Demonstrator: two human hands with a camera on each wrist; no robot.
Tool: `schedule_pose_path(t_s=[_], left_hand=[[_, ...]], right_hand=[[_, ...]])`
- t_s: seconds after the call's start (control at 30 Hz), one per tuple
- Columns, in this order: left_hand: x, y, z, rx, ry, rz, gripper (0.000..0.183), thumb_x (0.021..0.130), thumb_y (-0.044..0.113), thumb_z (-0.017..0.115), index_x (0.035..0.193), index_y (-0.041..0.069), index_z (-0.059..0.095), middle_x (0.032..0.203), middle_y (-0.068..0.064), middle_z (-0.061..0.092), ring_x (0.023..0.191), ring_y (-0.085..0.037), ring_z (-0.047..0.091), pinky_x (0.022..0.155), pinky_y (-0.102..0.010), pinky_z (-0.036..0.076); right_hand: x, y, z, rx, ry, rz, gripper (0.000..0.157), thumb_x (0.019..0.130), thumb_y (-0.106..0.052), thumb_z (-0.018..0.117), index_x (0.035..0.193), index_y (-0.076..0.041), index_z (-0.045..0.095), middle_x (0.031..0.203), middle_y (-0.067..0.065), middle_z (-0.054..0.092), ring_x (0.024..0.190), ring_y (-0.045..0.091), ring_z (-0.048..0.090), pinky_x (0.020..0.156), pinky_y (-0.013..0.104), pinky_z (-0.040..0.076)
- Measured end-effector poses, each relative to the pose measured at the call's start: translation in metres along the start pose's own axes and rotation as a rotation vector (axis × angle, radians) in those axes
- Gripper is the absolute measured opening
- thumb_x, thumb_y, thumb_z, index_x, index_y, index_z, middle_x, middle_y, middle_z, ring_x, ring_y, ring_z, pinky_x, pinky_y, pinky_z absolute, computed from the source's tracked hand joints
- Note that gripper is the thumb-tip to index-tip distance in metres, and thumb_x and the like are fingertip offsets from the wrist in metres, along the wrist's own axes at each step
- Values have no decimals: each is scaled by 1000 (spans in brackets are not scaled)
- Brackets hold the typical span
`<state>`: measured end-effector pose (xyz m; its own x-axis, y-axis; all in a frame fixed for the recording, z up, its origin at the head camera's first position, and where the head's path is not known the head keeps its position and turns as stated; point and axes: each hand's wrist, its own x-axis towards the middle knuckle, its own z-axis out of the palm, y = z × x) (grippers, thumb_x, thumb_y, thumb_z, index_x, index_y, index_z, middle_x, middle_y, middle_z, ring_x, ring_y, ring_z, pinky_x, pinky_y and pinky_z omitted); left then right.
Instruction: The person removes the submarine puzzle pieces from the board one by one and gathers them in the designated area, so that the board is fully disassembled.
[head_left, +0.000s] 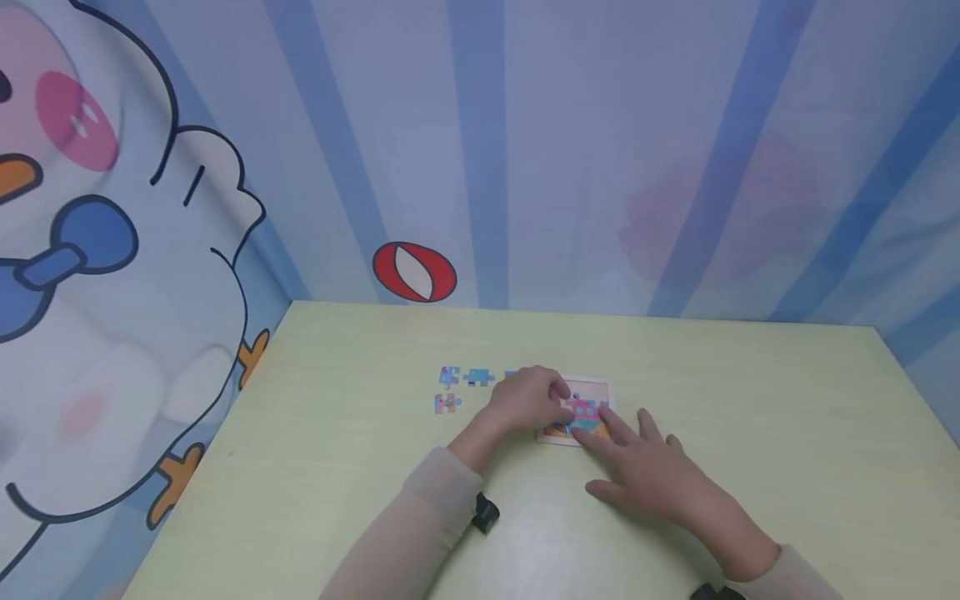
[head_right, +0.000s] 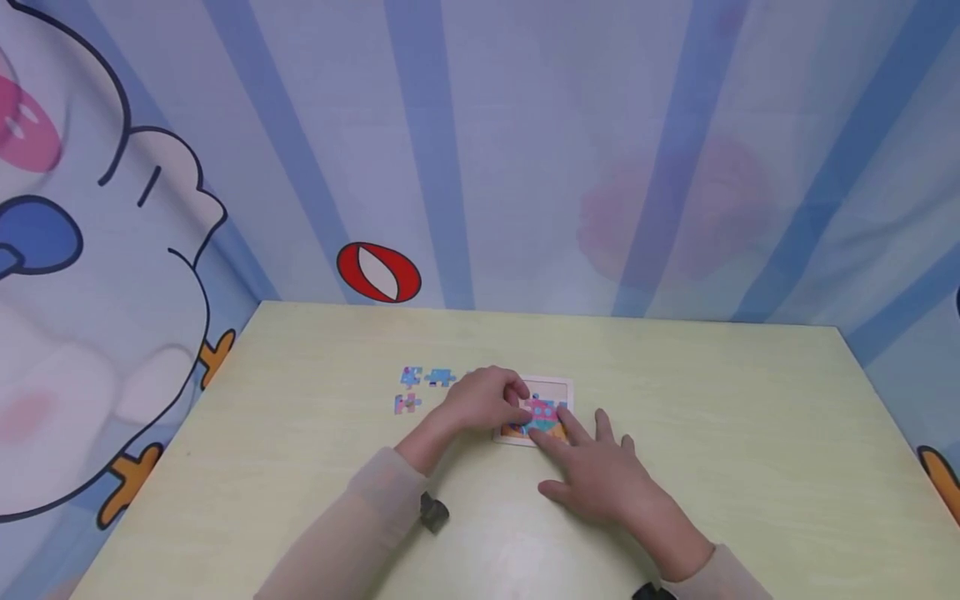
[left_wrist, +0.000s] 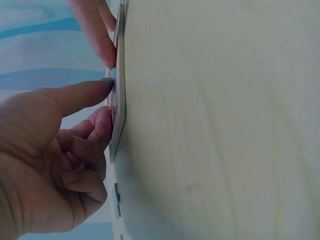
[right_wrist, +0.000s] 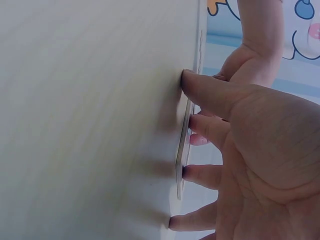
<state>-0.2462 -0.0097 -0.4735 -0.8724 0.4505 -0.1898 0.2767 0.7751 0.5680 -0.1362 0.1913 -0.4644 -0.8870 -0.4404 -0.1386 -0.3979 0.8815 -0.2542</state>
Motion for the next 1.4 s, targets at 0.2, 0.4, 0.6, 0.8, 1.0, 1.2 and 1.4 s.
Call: schedule_pose_path(t_s=[0.2,0.4,0.6,0.8,1.0,1.2,1.4], left_hand=[[0,2,1,12,2,-4,29,89,32,83,112,18,74,86,13,64,77,-6,59,69,-29,48],[-1,3,2,14,16,-11,26,89,32,83,109,19,72,88,13,63,79,-7,59,71,-29,48],[-2,3,2,3,31,-3,27,89,32,84,109,20,71,90,14,64,80,-5,59,73,-29,48],[-3,4,2,-18,60,9,20,91,29,81,107,20,72,89,13,66,79,-4,60,71,-28,48],[-3,5,1,-26,76,7,14,94,27,79,105,21,73,87,13,66,77,-5,60,68,-28,48],[-2,5,2,-42,89,7,11,94,27,78,103,21,73,86,13,66,76,-4,60,67,-28,48],[-3,4,2,-52,93,6,10,95,26,77,103,21,74,86,13,66,77,-5,61,67,-29,48]], right_hand=[[1,1,1,-10,11,-2,67,97,-50,69,156,-27,49,164,20,34,137,69,30,87,84,38],[1,2,3,-10,11,-4,66,97,-51,69,156,-28,49,164,21,34,137,69,30,87,84,38],[1,3,4,-13,6,-3,67,97,-52,68,156,-28,49,164,21,34,137,69,29,87,84,38],[1,2,3,-9,5,-2,66,97,-51,68,156,-27,49,164,21,34,137,69,29,88,84,38],[0,1,2,-10,8,-1,66,97,-51,69,155,-27,50,163,21,35,137,69,30,87,84,38],[0,0,1,-10,6,0,66,97,-52,68,155,-27,51,163,21,35,137,69,30,87,83,39],[0,0,2,-9,13,-8,66,97,-52,68,155,-26,51,162,22,36,136,69,31,86,83,39]])
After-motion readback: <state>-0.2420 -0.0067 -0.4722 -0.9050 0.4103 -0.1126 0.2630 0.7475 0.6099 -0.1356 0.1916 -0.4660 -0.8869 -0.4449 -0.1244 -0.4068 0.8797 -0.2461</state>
